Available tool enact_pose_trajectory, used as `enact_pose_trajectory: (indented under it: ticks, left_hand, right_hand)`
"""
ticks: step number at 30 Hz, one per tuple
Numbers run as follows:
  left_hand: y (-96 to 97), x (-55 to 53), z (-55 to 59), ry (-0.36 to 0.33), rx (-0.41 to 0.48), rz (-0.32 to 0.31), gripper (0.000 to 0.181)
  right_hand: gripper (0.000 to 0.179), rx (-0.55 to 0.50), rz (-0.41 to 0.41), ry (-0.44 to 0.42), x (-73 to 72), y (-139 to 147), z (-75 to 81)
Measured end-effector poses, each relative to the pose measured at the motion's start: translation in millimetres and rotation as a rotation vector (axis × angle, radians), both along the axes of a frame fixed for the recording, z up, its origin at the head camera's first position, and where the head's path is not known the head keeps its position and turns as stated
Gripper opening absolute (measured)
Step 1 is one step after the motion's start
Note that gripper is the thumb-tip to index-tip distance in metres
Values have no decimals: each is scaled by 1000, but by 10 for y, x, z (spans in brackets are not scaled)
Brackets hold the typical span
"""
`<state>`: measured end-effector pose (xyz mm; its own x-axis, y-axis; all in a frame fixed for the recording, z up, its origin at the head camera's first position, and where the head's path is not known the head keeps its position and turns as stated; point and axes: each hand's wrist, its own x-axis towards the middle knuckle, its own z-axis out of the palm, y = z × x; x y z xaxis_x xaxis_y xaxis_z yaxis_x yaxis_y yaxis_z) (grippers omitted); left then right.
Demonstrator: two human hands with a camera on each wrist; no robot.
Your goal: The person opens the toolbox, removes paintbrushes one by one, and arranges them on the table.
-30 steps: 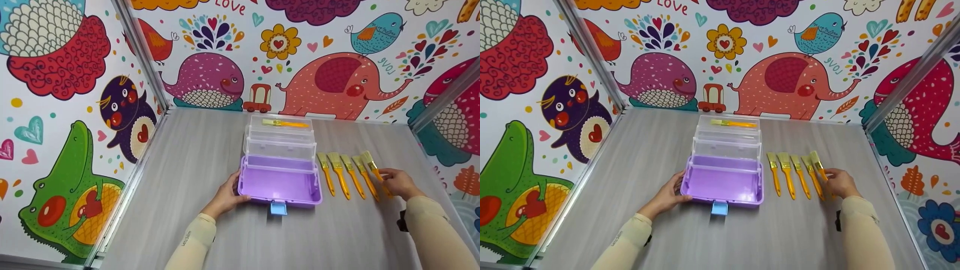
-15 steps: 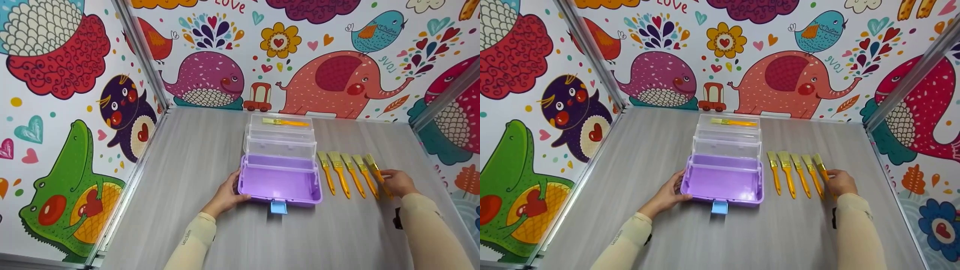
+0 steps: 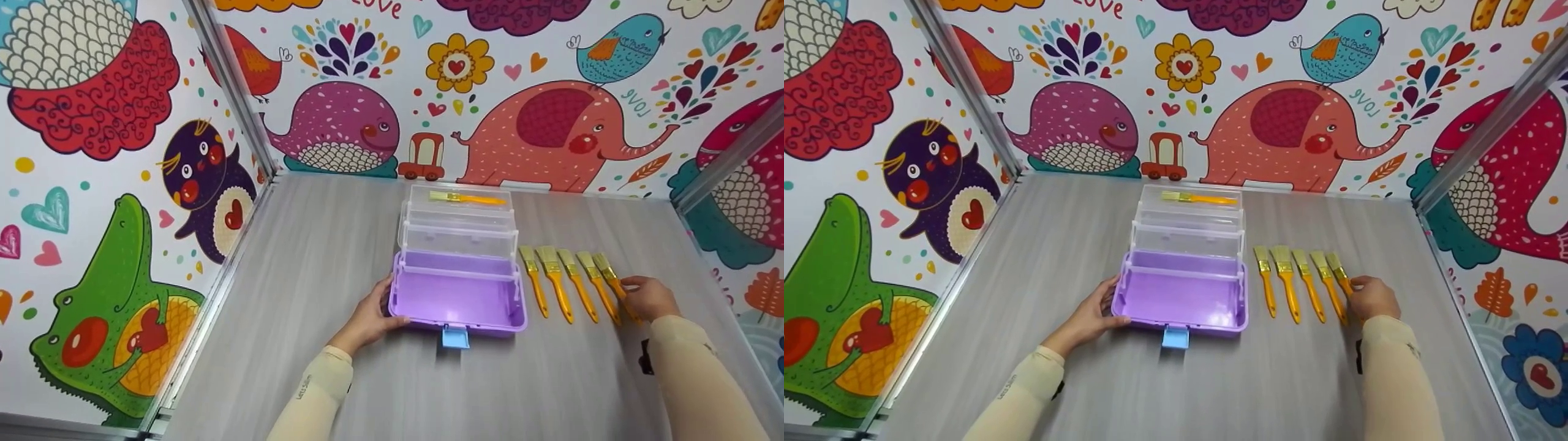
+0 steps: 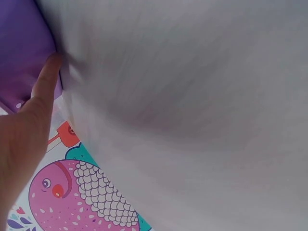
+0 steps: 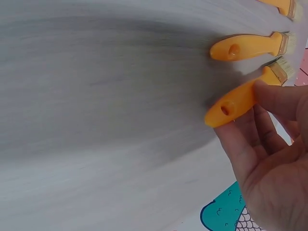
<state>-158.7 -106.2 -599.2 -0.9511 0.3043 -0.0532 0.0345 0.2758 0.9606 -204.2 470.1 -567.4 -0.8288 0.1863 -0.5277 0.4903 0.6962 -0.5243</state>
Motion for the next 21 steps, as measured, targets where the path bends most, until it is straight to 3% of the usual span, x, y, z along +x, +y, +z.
enact_pose_trajectory:
  ticks: [8, 15, 21]
  left_hand:
    - [-8, 7, 2, 20, 29, -3, 98]
    - [5, 6, 15, 34, 26, -18, 97]
    - [6, 2, 11, 16, -2, -16, 98]
  right_hand:
    - [62, -1, 9, 11, 0, 8, -6]
    - [59, 127, 20, 107, 32, -18, -45]
    - [63, 87, 9, 60, 47, -4, -6]
